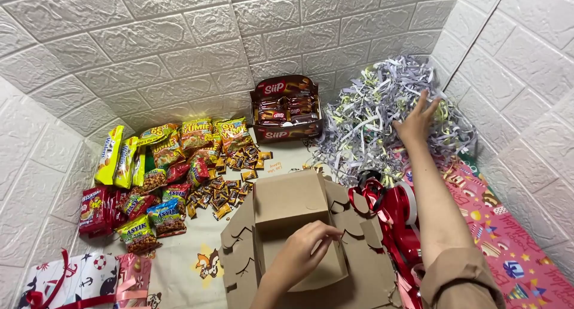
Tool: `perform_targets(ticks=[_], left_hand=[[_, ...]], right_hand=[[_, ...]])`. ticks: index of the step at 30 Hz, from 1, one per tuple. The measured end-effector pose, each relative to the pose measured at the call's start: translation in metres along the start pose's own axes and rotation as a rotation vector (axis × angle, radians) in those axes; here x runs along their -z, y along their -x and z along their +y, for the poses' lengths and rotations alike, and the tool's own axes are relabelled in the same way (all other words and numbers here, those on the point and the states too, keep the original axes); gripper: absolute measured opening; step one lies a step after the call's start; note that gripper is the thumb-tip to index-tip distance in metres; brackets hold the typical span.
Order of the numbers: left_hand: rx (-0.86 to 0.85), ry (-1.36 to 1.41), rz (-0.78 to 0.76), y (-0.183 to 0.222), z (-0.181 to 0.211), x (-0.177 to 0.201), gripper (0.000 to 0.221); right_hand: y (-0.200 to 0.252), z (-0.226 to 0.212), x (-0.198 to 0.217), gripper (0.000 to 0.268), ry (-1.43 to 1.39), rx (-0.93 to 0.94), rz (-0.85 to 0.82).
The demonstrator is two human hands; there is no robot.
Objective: Filling a small cardboard box with shredded paper and various snack packets to create a gift box.
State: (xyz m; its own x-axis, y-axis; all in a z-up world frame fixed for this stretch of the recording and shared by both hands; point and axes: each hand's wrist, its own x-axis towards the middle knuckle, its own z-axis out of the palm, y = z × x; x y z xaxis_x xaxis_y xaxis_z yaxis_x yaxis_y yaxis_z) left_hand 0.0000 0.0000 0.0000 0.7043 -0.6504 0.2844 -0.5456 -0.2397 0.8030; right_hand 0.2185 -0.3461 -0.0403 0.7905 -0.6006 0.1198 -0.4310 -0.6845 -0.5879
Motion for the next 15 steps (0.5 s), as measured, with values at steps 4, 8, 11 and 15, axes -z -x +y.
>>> perform_targets(ticks=[4,8,11,15], left_hand=[[-0.010,0.006,0.014,-0.002,-0.006,0.000,0.020],[-0.003,0.005,-0.004,-0.005,-0.006,-0.001,0.020],[-0.021,-0.008,-0.002,-0.007,-0.005,-0.001,0.019],[-0.040,-0.008,0.037,-0.010,-0.007,-0.001,0.020]], right_hand=[[-0.002,-0.006,0.005,0.115,-0.096,-0.010,-0.122],[-0.016,0.013,-0.019,0.065,0.092,0.077,-0.299],[-0.010,0.008,-0.018,0.047,0.128,0.099,-0.384],[0.006,-0.009,0.000,0.041,0.212,0.176,-0.530]])
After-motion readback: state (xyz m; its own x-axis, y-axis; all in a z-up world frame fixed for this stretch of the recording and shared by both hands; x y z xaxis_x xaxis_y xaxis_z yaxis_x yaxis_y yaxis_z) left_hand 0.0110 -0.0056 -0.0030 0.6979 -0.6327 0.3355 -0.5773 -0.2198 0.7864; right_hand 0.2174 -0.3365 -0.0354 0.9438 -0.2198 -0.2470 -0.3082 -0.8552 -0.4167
